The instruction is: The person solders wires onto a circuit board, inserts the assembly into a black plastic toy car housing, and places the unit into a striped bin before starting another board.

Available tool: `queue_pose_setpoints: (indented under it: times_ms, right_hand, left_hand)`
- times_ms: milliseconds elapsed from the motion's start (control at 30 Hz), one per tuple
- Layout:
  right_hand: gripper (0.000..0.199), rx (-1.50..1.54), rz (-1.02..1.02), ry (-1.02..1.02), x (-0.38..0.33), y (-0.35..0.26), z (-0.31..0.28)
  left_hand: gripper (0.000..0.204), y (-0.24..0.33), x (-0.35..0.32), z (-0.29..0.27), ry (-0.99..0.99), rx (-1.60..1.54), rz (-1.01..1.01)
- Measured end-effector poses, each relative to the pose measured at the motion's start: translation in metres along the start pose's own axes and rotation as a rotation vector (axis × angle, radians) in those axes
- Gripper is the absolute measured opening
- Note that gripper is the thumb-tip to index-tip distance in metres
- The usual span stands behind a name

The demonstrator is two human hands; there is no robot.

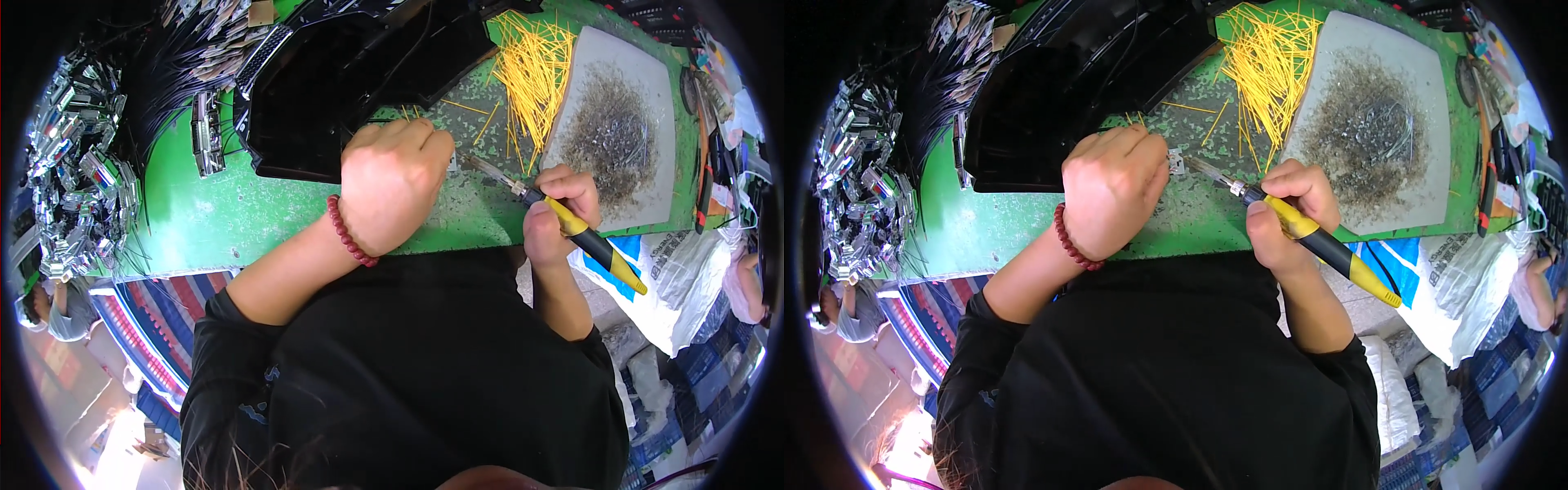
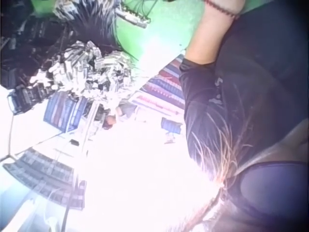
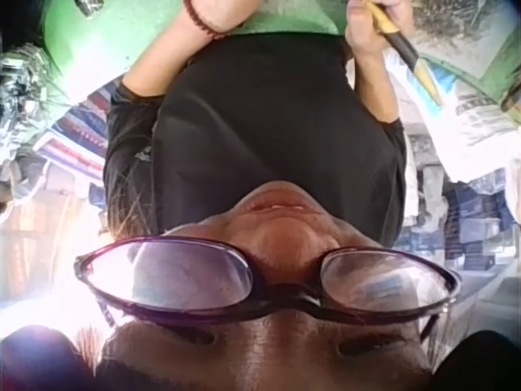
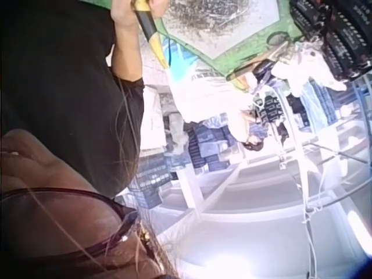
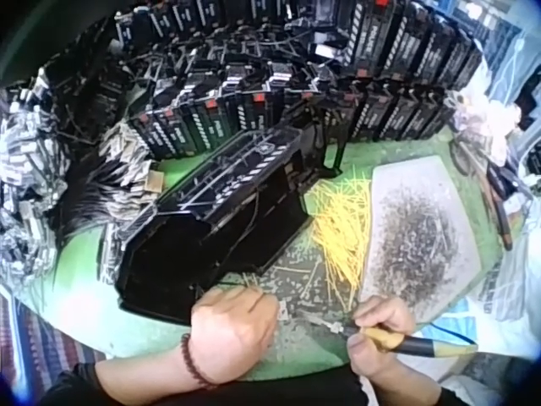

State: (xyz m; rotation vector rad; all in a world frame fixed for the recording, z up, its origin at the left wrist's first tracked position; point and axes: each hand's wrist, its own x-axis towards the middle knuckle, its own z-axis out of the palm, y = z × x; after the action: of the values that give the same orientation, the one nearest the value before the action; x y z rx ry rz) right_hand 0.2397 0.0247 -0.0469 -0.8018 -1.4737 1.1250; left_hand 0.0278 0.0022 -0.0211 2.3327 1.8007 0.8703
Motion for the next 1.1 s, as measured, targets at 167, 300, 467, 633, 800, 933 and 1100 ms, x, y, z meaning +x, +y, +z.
queue_pose_setpoints:
  times_ms: [167,300,467,633,800,933,1100]
  right_hand:
    - [0.026,-0.013,-0.011,-0.004,0.000,0.000,0.000]
    - [0.025,-0.004,0.016,-0.020,0.001,-0.002,-0.001]
    - [0.030,0.009,-0.049,0.059,0.004,0.001,0.008]
    - [0.042,0.145,0.076,0.001,0.005,-0.007,0.017]
    - [0.019,-0.293,-0.018,-0.213,0.020,-0.020,0.019]
    - [0.032,-0.282,0.064,-0.183,0.017,-0.014,0.034]
    - [0.034,-0.286,0.022,-0.128,0.027,-0.012,0.046]
  left_hand:
    - [0.015,0.001,0.001,-0.002,-0.018,-0.039,-0.024]
    - [0.014,0.001,0.002,-0.005,-0.047,-0.040,-0.028]
    - [0.015,0.002,0.004,-0.004,-0.060,-0.012,-0.019]
    - [0.016,0.003,0.007,-0.010,-0.097,0.033,-0.032]
    - [0.014,0.005,0.010,-0.016,-0.115,0.002,-0.063]
    - [0.013,0.006,0.012,-0.021,-0.069,-0.106,-0.117]
    - [0.016,0.008,0.014,-0.027,0.020,-0.238,-0.100]
